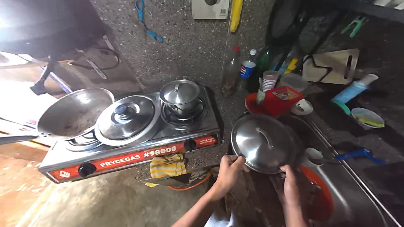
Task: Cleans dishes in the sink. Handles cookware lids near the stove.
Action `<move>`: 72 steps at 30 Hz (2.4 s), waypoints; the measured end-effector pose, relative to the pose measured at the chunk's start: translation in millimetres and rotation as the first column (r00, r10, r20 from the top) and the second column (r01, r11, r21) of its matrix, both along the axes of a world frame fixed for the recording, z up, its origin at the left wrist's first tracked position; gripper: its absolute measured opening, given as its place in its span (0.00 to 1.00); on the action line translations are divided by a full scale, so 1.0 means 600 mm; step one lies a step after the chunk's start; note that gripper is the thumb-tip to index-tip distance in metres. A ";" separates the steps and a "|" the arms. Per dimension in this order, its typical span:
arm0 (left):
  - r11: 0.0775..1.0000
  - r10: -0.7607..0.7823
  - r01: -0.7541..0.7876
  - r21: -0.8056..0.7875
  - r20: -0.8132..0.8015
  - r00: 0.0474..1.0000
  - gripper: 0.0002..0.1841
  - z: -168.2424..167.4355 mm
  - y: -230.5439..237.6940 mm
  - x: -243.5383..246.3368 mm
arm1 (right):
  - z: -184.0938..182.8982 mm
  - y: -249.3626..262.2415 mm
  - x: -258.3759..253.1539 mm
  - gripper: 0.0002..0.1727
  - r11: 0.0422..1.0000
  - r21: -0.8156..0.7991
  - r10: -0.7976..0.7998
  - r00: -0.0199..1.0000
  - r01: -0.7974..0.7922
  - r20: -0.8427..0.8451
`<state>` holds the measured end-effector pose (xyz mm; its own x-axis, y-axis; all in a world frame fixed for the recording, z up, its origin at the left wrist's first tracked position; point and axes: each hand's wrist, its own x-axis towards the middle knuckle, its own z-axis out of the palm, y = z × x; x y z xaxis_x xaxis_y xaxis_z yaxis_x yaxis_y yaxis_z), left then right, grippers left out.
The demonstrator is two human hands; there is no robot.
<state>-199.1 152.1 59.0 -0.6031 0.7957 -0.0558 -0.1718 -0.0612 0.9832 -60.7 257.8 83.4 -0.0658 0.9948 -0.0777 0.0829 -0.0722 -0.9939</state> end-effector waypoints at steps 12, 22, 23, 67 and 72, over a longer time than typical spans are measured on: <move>0.989 0.140 -0.142 -0.042 -0.050 0.989 0.21 -0.020 -0.003 -0.013 | -0.018 0.012 0.017 0.24 0.852 -0.374 0.424 0.902 -0.366 0.083; 0.994 0.101 -0.099 -0.045 0.065 0.993 0.22 -0.049 0.014 -0.030 | -0.029 0.014 0.032 0.20 0.662 -0.620 0.359 0.904 -0.421 -0.230; 0.995 0.096 -0.093 -0.042 0.079 0.992 0.21 -0.052 0.016 -0.031 | -0.029 0.009 0.029 0.20 0.686 -0.608 0.328 0.916 -0.400 -0.232; 0.379 0.801 -0.905 0.192 0.422 0.425 0.06 0.047 -0.409 -0.211 | 0.092 -0.104 0.017 0.27 0.672 -0.282 0.555 0.718 -0.685 -0.420; 0.415 0.787 -0.900 0.134 0.444 0.429 0.08 0.049 -0.471 -0.181 | 0.103 -0.144 -0.033 0.31 0.596 -0.343 0.583 0.685 -0.726 -0.437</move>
